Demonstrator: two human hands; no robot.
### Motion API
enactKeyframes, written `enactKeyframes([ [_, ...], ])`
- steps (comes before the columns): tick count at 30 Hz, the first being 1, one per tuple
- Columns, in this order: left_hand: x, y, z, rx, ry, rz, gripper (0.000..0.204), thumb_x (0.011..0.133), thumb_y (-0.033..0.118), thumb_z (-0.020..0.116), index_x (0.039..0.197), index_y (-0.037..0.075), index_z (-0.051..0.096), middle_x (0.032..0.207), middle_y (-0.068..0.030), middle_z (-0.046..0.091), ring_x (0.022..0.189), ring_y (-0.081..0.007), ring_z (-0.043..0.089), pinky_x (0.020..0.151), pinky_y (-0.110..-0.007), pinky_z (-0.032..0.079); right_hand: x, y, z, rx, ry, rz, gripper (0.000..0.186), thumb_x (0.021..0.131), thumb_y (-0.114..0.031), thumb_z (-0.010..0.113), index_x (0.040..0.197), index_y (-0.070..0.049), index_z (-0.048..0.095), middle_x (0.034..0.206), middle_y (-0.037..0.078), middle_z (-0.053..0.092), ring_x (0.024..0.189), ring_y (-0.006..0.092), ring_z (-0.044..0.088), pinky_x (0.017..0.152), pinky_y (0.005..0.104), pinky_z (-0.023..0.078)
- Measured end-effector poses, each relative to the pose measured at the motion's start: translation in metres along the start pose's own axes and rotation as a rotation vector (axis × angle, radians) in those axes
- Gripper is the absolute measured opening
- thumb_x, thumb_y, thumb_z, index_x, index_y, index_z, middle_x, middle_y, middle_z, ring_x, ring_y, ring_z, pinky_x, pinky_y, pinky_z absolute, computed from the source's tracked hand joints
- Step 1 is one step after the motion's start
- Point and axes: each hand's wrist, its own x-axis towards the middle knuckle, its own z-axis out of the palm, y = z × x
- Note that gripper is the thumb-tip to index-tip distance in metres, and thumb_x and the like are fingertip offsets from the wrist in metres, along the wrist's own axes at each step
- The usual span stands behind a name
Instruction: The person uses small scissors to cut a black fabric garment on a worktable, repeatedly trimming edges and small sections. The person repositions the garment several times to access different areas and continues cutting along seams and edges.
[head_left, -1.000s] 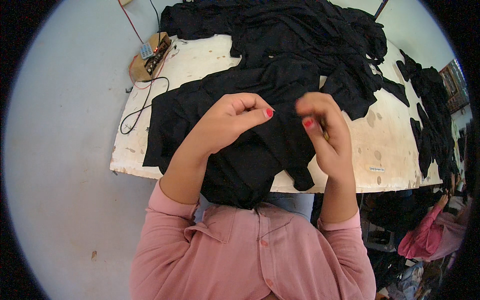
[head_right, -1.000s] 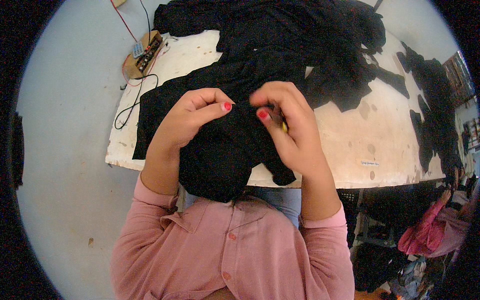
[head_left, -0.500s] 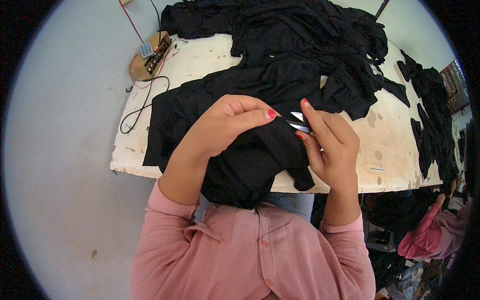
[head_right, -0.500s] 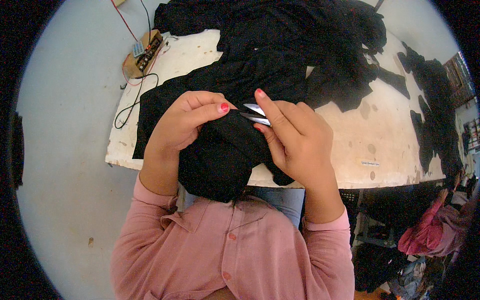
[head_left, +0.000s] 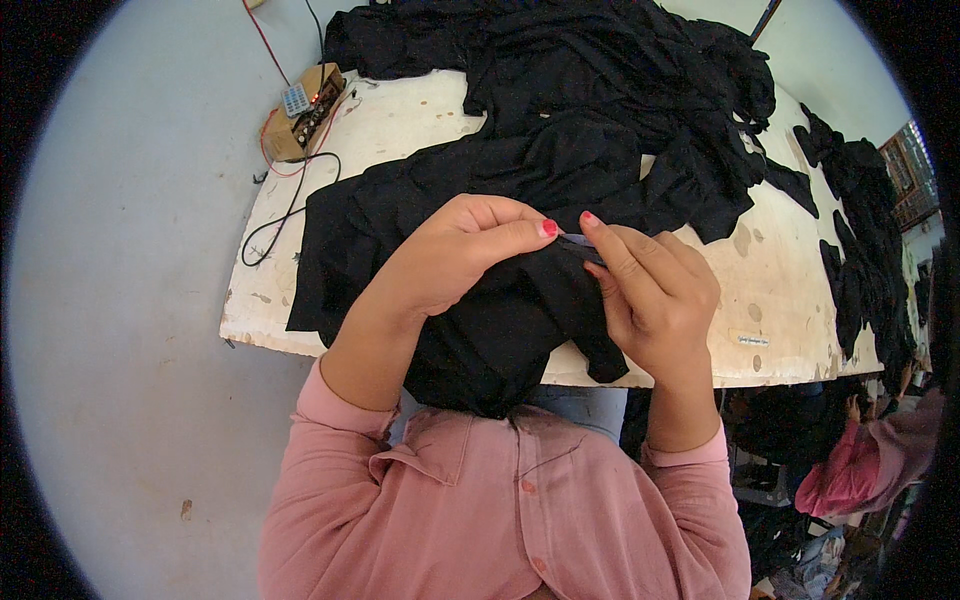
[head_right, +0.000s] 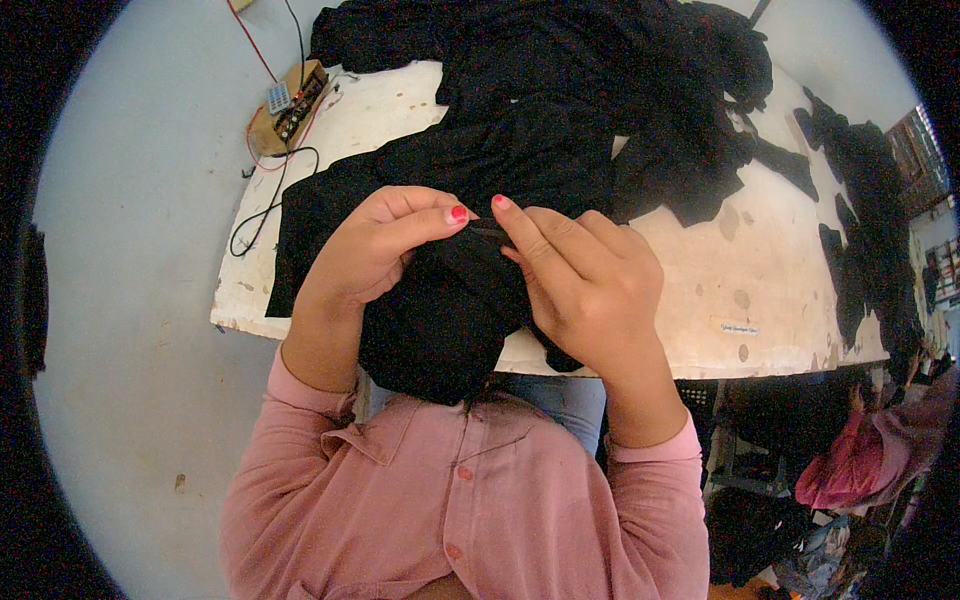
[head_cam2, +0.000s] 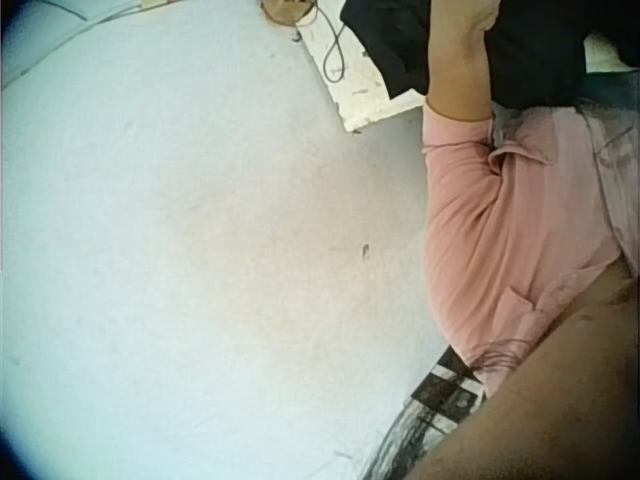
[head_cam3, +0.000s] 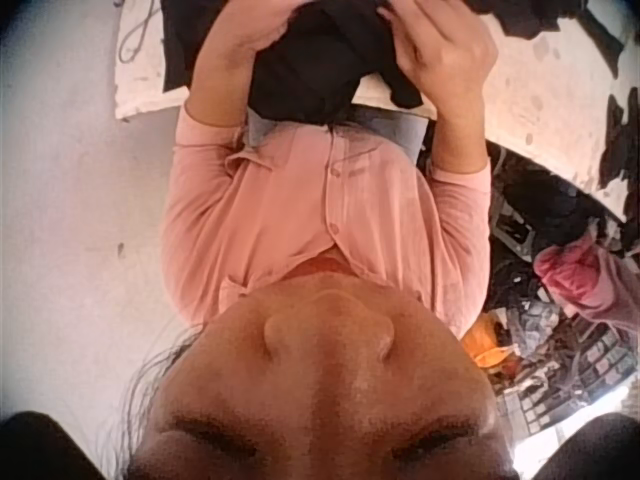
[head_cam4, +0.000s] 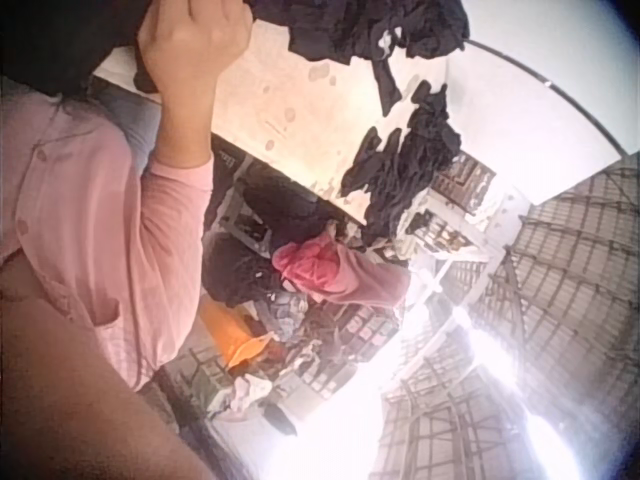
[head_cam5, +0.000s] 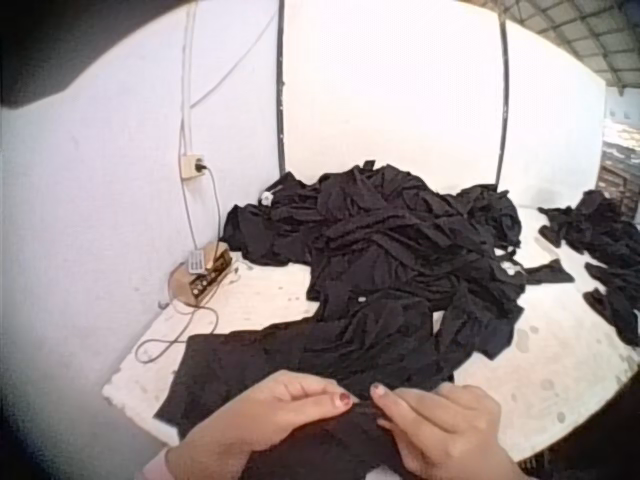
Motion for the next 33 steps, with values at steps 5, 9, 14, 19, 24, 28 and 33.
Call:
enactKeyframes([
  [5, -0.001, 0.000, -0.001, 0.010, 0.007, -0.001, 0.022, 0.089, 0.016, 0.062, 0.097, -0.003, 0.069, 0.092, -0.0048, 0.068, 0.087, -0.0090, 0.060, 0.081, -0.022, 0.045, -0.001, -0.001, 0.000, -0.047, 0.010, -0.033, 0.039, 0.069, -0.009, 0.072, 0.108, -0.012, 0.070, 0.086, -0.001, 0.066, 0.058, 0.0128, 0.051, 0.048, 0.0266, 0.040],
  [9, -0.001, 0.000, -0.001, -0.014, 0.006, -0.004, 0.022, 0.089, 0.016, 0.062, 0.098, -0.003, 0.069, 0.093, -0.0057, 0.068, 0.089, -0.0095, 0.060, 0.082, -0.022, 0.045, 0.000, -0.003, 0.000, -0.089, 0.020, -0.057, 0.041, 0.067, -0.006, 0.073, 0.107, -0.010, 0.071, 0.086, 0.002, 0.067, 0.057, 0.0136, 0.051, 0.049, 0.0263, 0.038],
  [14, -0.001, -0.001, 0.000, -0.082, 0.033, -0.041, 0.021, 0.088, 0.015, 0.063, 0.098, -0.002, 0.069, 0.094, -0.0060, 0.068, 0.088, -0.0099, 0.060, 0.081, -0.021, 0.045, 0.000, -0.003, 0.001, -0.087, 0.042, -0.060, 0.042, 0.066, -0.004, 0.073, 0.108, -0.009, 0.071, 0.086, 0.003, 0.068, 0.056, 0.0141, 0.051, 0.049, 0.0260, 0.037],
  [19, -0.001, 0.000, 0.000, -0.078, 0.039, -0.056, 0.020, 0.088, 0.014, 0.064, 0.097, -0.002, 0.069, 0.093, -0.0053, 0.068, 0.087, -0.0093, 0.060, 0.080, -0.021, 0.045, -0.003, -0.002, -0.002, -0.101, 0.007, -0.075, 0.040, 0.066, -0.003, 0.073, 0.105, -0.007, 0.071, 0.084, 0.005, 0.068, 0.057, 0.0171, 0.054, 0.050, 0.0272, 0.039],
  [24, 0.000, 0.001, 0.002, -0.008, -0.046, -0.044, 0.018, 0.087, 0.014, 0.063, 0.093, -0.003, 0.069, 0.087, -0.0031, 0.067, 0.080, -0.0071, 0.059, 0.075, -0.020, 0.044, -0.004, 0.010, 0.013, 0.675, 0.001, 0.311, 0.037, 0.080, -0.009, 0.067, 0.116, -0.005, 0.063, 0.095, 0.007, 0.067, 0.076, 0.0145, 0.060, 0.067, 0.0274, 0.048],
  [28, -0.002, 0.008, -0.010, 0.372, -0.051, 0.098, 0.019, 0.088, 0.014, 0.062, 0.091, -0.003, 0.068, 0.082, -0.0020, 0.065, 0.076, -0.0063, 0.057, 0.070, -0.021, 0.044, -0.005, 0.041, 0.023, 1.404, -0.472, 0.621, 0.033, 0.081, -0.016, 0.070, 0.107, 0.002, 0.062, 0.094, 0.003, 0.065, 0.086, 0.0103, 0.059, 0.077, 0.0237, 0.046],
  [33, -0.019, 0.026, -0.045, 0.599, 0.131, 0.231, 0.019, 0.089, 0.015, 0.062, 0.088, -0.002, 0.066, 0.079, -0.0007, 0.063, 0.078, -0.0070, 0.055, 0.072, -0.023, 0.044, -0.019, 0.073, 0.014, 1.383, -0.534, 0.526, 0.026, 0.073, -0.015, 0.075, 0.092, 0.000, 0.066, 0.079, 0.000, 0.064, 0.073, 0.0082, 0.057, 0.067, 0.0218, 0.045],
])
